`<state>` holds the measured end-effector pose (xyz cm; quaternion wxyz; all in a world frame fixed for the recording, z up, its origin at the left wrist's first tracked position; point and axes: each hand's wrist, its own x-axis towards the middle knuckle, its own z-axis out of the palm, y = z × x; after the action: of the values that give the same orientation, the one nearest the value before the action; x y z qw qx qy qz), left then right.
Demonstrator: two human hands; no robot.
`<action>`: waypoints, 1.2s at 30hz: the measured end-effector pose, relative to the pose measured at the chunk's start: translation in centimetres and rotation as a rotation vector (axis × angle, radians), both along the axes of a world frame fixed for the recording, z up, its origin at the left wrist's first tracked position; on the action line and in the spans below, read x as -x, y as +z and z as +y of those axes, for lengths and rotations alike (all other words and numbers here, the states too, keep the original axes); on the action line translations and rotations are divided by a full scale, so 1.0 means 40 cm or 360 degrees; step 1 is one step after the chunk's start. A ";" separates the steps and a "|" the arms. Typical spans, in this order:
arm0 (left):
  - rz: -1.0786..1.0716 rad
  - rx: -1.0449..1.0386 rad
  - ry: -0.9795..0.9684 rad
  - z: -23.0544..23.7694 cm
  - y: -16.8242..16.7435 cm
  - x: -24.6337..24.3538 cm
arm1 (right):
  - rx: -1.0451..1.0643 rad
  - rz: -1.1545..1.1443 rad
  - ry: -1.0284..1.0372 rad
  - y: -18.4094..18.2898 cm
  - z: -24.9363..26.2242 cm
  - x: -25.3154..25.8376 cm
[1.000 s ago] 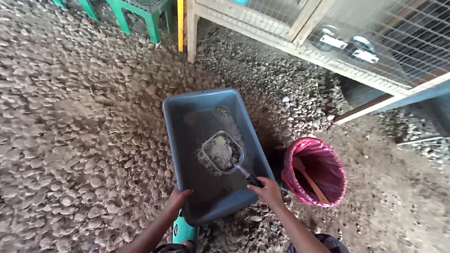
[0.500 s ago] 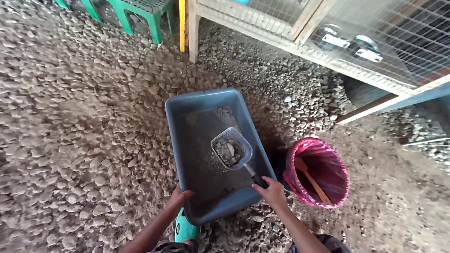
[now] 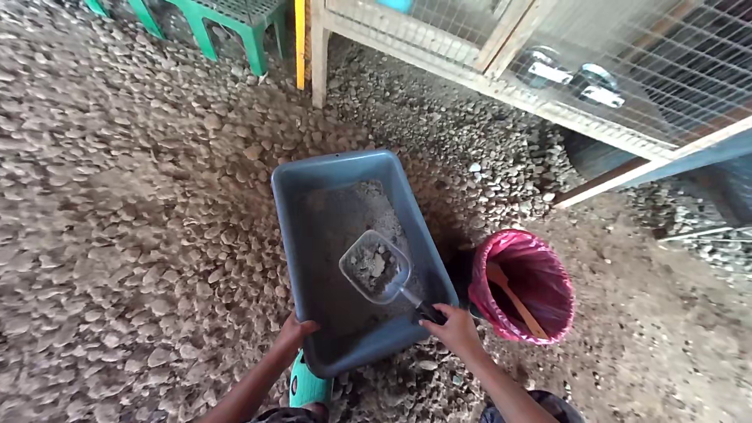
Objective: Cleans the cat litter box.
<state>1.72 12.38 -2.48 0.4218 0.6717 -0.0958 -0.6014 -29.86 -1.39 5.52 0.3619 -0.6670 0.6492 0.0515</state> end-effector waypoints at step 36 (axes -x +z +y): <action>-0.0094 -0.0019 0.0387 0.018 0.014 0.042 | -0.0072 -0.0675 -0.0527 0.273 0.047 0.215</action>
<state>0.06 13.10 -1.93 0.4845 0.6984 -0.0226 -0.5263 -38.48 0.48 16.45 0.5082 -0.5393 0.6578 -0.1349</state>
